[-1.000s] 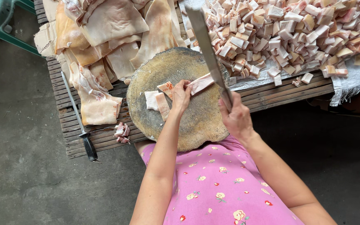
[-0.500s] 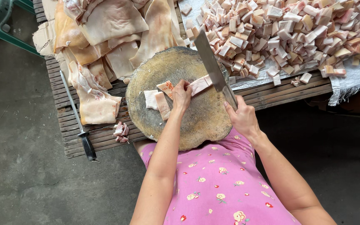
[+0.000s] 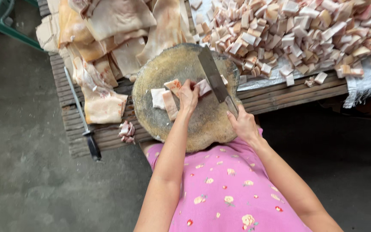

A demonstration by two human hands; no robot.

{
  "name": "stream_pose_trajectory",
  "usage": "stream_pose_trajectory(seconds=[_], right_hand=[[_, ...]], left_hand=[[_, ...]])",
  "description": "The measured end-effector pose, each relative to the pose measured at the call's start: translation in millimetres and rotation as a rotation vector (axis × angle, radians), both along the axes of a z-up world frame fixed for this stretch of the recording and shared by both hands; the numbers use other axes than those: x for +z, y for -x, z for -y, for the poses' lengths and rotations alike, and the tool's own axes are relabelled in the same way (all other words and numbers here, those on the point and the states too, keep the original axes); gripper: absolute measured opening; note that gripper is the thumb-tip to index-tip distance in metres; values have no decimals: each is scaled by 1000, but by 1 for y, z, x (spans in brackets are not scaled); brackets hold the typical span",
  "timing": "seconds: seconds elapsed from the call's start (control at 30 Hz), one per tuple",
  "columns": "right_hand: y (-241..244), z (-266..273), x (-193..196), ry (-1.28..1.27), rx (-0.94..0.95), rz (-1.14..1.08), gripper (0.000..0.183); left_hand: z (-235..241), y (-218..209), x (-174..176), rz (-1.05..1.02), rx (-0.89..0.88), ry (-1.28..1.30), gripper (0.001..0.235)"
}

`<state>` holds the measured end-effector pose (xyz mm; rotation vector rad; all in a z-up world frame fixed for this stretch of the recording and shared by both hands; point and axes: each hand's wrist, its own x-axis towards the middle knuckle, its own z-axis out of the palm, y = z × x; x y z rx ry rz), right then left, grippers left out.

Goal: The person slices pieces of pork skin into small cubes using a cleaver on a wooden cutting board.

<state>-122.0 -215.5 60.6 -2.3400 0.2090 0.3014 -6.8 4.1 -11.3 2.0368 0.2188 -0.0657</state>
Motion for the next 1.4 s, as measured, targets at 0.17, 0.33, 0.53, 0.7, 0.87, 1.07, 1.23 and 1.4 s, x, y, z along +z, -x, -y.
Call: stream_pose_trajectory(seconds=[0.17, 0.33, 0.53, 0.7, 0.87, 1.07, 1.23, 1.4], right_hand=[[-15, 0, 69, -76, -17, 21, 39], [-18, -19, 90, -166, 15, 327, 38], [-9, -28, 11, 121, 146, 185, 38], [-27, -4, 18, -29, 61, -143, 41], [-18, -1, 53, -127, -60, 45, 38], [-3, 15, 52, -106, -172, 311, 41], [5, 18, 31, -53, -268, 16, 42], [6, 22, 23, -81, -279, -47, 44]], left_hand=[[8, -3, -4, -95, 7, 214, 17], [13, -3, -8, -147, 60, 273, 15], [10, 0, -4, -135, 72, 257, 13], [8, -1, -5, -67, -5, 113, 15], [9, 0, -13, -19, -159, -141, 21], [34, -15, 39, -126, -235, -177, 70], [80, -38, 44, -77, -471, -516, 73], [82, -31, 15, -25, -455, -504, 58]])
